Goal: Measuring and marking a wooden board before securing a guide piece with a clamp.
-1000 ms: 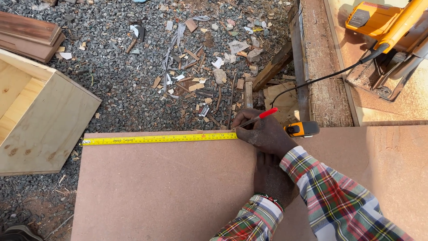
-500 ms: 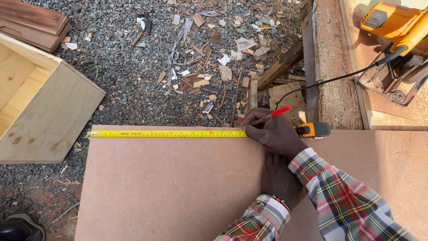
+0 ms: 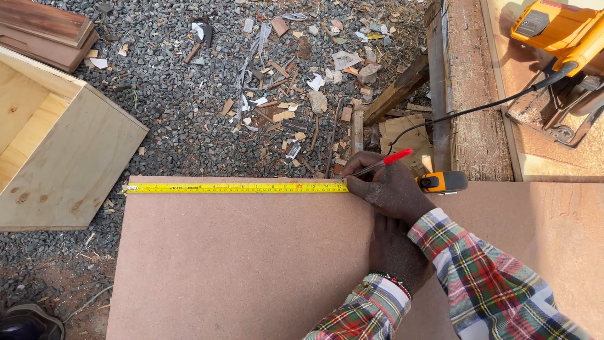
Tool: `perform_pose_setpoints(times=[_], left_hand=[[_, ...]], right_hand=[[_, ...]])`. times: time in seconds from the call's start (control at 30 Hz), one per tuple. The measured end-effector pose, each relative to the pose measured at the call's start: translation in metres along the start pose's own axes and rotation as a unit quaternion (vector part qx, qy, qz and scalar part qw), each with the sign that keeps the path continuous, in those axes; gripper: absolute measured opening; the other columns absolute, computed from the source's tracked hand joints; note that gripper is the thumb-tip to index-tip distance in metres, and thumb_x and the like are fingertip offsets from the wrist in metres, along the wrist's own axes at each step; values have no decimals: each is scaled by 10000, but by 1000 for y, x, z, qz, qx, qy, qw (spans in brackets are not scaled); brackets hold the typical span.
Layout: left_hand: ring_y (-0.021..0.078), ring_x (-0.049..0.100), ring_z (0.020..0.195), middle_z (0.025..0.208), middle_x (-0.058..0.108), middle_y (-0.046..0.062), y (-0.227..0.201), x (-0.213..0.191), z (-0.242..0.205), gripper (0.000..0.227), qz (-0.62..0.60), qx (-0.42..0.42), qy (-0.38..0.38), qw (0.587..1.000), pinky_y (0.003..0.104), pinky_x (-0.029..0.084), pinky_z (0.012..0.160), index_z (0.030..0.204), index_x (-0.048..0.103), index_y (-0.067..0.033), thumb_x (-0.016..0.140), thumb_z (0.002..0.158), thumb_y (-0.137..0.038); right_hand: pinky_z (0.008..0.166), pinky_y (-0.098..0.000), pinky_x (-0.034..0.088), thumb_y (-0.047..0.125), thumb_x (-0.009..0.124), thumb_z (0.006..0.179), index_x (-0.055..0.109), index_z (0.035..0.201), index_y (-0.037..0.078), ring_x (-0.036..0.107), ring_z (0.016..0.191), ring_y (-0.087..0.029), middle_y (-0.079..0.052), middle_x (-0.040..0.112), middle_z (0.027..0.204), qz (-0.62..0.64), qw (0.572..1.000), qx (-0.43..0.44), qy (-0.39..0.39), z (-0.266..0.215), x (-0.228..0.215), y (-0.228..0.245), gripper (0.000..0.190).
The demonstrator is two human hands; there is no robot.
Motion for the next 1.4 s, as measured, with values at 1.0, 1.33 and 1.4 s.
perform_pose_setpoints(times=[1.0, 1.33, 1.4], left_hand=[[549, 311, 1794, 1845, 515, 292, 0, 2, -5, 941, -5, 12, 35, 999, 675, 49, 1519, 1863, 466, -105, 417, 1118, -677], [552, 347, 1763, 1878, 393, 392, -6, -29, 16, 901, -49, 12, -86, 995, 659, 223, 1456, 1788, 400, 147, 524, 1138, -466], [531, 313, 1781, 1905, 344, 378, -6, -29, 10, 954, -13, 5, -76, 997, 636, 198, 1467, 1814, 348, 133, 534, 1125, -500]], right_hand=[[811, -469, 680, 131, 811, 1086, 862, 1198, 48, 798, 800, -284, -235, 855, 905, 35, 996, -65, -57, -9, 14, -6, 148], [1002, -539, 566, 602, 729, 1088, 760, 1375, 221, 741, 1199, -383, -99, 834, 1282, -356, 916, 79, -169, -89, -100, 17, 478], [939, -476, 553, 526, 750, 1105, 746, 1301, 204, 718, 1077, -306, -65, 801, 1199, -290, 942, 63, -156, -99, -98, 1, 376]])
Point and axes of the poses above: each hand's wrist, its own z-axis towards the middle knuckle, its own x-axis out of the palm, y = z × x, the point moved 1 cm from there along z, towards the middle knuckle
